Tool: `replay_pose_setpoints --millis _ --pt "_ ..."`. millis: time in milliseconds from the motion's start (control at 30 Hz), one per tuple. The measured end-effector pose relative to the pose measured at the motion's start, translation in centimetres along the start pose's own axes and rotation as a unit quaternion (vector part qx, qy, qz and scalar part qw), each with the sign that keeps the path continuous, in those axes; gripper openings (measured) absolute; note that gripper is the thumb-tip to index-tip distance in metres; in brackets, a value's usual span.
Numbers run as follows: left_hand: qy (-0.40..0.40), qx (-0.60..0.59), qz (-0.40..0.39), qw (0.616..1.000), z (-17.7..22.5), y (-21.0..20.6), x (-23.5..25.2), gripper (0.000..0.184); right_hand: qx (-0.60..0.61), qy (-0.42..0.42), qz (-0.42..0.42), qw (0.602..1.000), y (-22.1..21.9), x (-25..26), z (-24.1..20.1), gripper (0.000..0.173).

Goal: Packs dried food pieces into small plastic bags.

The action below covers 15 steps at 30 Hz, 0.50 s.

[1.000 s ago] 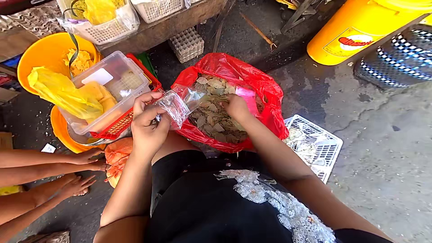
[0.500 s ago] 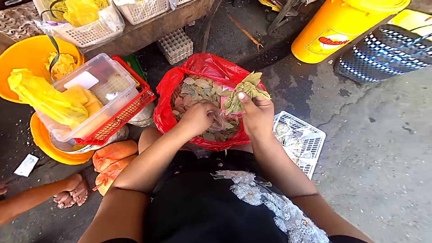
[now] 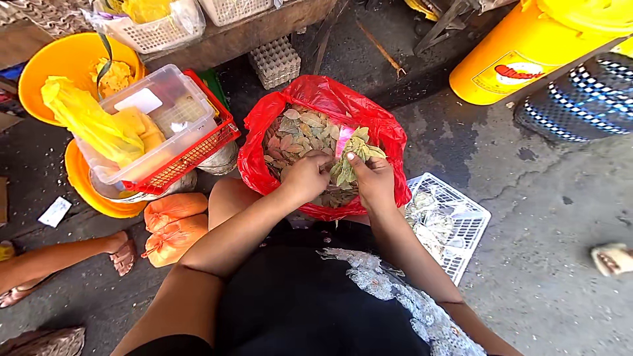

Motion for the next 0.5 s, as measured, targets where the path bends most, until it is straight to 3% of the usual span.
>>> replay_pose_setpoints --millis 100,300,500 --pt "-0.014 -0.014 0.003 1.000 0.3 -0.7 -0.3 0.037 -0.009 0.017 0.040 0.999 0.5 0.1 -0.2 0.007" --pt "0.006 -0.103 0.049 0.993 -0.3 -0.6 -0.3 0.044 -0.020 0.225 0.022 0.974 -0.6 -2.6 -0.1 0.028" --pt "0.014 -0.162 0.074 0.984 -1.8 -0.1 -0.7 0.055 0.049 0.149 0.018 0.988 -0.7 -2.7 1.0 0.025"
Point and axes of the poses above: each hand's wrist, its own x-axis towards the middle knuckle, its own y-axis out of the back of the hand, z = x × y, the point moved 8 cm from there along x, towards the middle knuckle, and after that the axes turned 4 degrees about z, right-handed, at the moved point
